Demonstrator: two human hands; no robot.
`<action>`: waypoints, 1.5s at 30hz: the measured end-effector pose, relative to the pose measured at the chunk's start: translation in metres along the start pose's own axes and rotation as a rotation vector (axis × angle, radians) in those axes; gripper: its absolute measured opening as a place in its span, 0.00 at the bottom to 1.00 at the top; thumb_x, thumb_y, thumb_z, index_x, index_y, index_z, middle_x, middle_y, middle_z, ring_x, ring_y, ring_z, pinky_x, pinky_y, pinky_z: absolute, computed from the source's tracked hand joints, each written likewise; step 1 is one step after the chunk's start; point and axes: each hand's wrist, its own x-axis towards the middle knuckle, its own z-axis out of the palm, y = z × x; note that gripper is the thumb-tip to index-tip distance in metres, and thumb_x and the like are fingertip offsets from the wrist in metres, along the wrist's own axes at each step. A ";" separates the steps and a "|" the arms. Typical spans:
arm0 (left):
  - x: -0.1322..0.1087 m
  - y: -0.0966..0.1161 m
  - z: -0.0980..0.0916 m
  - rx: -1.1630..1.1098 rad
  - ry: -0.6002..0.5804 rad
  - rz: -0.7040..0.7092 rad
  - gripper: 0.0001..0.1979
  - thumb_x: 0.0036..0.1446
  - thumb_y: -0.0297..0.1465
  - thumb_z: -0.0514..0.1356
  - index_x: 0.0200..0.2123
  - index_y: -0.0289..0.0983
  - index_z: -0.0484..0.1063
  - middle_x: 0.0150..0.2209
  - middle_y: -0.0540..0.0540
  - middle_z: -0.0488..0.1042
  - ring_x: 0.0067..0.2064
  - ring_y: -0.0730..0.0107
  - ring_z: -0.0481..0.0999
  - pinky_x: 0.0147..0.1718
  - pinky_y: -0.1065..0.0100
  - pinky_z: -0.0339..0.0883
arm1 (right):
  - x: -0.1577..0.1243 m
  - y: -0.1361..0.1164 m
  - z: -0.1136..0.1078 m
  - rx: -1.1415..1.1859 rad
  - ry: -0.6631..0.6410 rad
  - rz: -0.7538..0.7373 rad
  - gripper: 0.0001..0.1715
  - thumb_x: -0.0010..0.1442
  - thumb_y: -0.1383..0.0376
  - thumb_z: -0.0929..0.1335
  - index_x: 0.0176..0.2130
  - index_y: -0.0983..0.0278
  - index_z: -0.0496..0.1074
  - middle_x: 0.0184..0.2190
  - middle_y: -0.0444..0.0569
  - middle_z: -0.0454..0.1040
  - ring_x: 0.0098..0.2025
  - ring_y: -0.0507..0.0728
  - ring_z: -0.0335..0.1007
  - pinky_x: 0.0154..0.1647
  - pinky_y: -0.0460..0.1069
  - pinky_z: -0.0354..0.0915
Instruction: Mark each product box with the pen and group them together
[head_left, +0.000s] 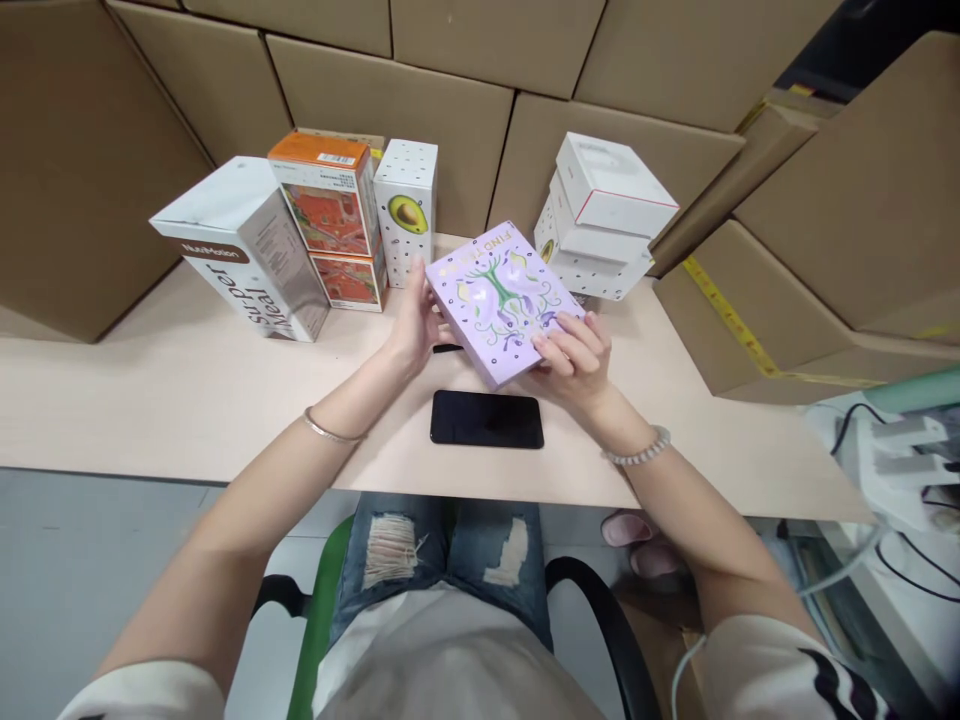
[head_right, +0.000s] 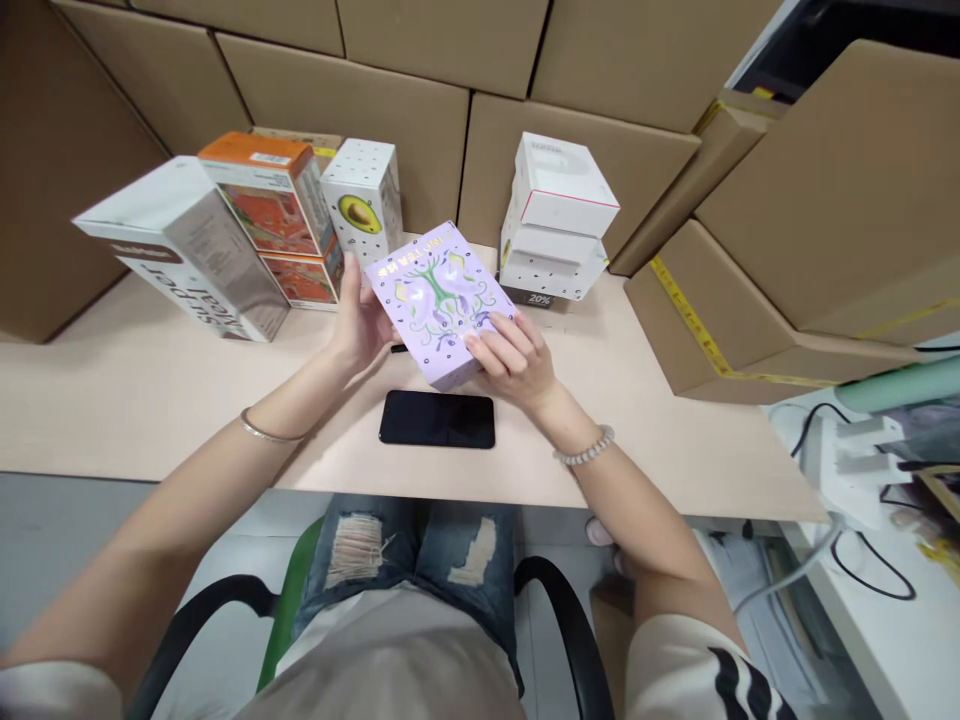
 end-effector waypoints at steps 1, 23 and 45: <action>-0.001 0.002 -0.002 0.030 -0.043 -0.018 0.43 0.54 0.72 0.56 0.52 0.41 0.75 0.46 0.37 0.83 0.53 0.41 0.85 0.41 0.51 0.83 | -0.001 0.003 0.001 0.000 0.000 -0.008 0.14 0.63 0.50 0.73 0.49 0.45 0.78 0.45 0.52 0.75 0.59 0.72 0.77 0.68 0.79 0.67; -0.012 -0.001 0.015 -0.007 0.178 0.167 0.31 0.59 0.60 0.62 0.55 0.46 0.75 0.59 0.43 0.80 0.63 0.45 0.79 0.40 0.59 0.83 | -0.001 -0.013 -0.010 0.512 0.026 0.178 0.89 0.48 0.45 0.83 0.79 0.54 0.22 0.81 0.70 0.35 0.78 0.76 0.54 0.69 0.74 0.68; -0.020 0.001 0.000 0.044 -0.286 0.054 0.56 0.44 0.44 0.81 0.74 0.55 0.60 0.73 0.43 0.69 0.78 0.37 0.61 0.75 0.39 0.58 | -0.009 0.003 -0.030 0.529 0.149 0.341 0.55 0.69 0.33 0.62 0.81 0.49 0.40 0.69 0.62 0.58 0.73 0.77 0.60 0.66 0.75 0.69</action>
